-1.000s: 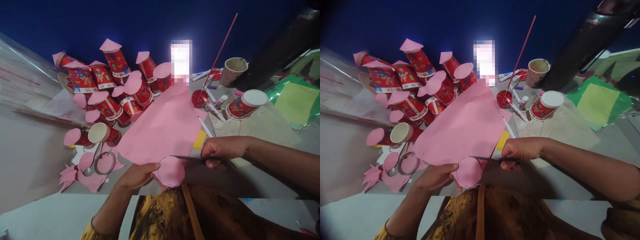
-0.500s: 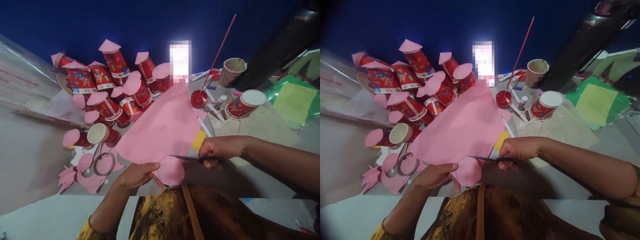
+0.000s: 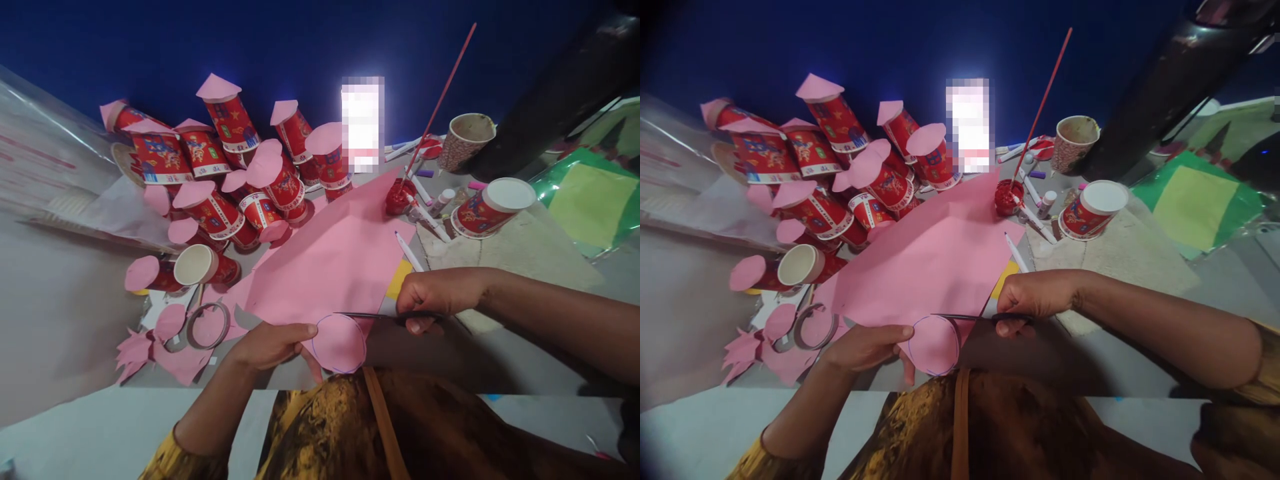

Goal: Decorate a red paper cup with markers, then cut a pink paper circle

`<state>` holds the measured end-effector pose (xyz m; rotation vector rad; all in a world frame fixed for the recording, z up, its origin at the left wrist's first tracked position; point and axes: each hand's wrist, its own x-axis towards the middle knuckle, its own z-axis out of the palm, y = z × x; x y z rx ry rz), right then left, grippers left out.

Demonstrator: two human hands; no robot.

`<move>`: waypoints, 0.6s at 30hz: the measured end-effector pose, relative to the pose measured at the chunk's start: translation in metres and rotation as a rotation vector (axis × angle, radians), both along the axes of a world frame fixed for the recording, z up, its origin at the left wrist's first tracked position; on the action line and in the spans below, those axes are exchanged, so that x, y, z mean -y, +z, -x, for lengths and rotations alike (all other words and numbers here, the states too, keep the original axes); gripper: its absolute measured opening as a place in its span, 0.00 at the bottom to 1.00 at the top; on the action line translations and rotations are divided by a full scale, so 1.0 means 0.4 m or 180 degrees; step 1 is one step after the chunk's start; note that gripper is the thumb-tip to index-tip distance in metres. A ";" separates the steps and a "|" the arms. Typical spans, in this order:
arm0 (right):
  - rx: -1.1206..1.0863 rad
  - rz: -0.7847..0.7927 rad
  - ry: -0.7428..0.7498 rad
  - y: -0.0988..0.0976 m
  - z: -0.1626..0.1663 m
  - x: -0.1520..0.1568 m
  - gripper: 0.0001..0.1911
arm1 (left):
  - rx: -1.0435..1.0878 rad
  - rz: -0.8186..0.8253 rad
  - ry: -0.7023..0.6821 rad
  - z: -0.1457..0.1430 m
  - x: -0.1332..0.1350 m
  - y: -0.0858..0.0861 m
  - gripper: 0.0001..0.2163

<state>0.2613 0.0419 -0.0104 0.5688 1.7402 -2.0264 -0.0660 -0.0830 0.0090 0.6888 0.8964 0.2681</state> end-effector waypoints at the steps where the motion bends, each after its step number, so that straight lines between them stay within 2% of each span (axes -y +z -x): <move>1: 0.0012 0.0002 -0.0011 0.001 0.001 0.000 0.29 | 0.0005 0.0000 -0.0029 0.002 -0.002 0.001 0.23; 5: -0.0012 0.0020 -0.0098 0.015 0.015 0.005 0.27 | -0.0032 -0.0100 0.0029 0.016 -0.006 0.008 0.23; 9: -0.0222 -0.0056 -0.0162 0.058 0.043 0.012 0.24 | -0.0055 -0.0206 0.0022 0.036 -0.009 0.042 0.23; 14: -0.0069 -0.0266 -0.0122 0.114 0.052 0.039 0.20 | 0.0048 -0.0699 -0.0473 0.052 -0.033 0.099 0.25; 18: 0.0042 -0.0308 -0.0339 0.116 0.019 0.075 0.18 | 0.0088 -0.0707 -0.0785 0.041 -0.071 0.102 0.25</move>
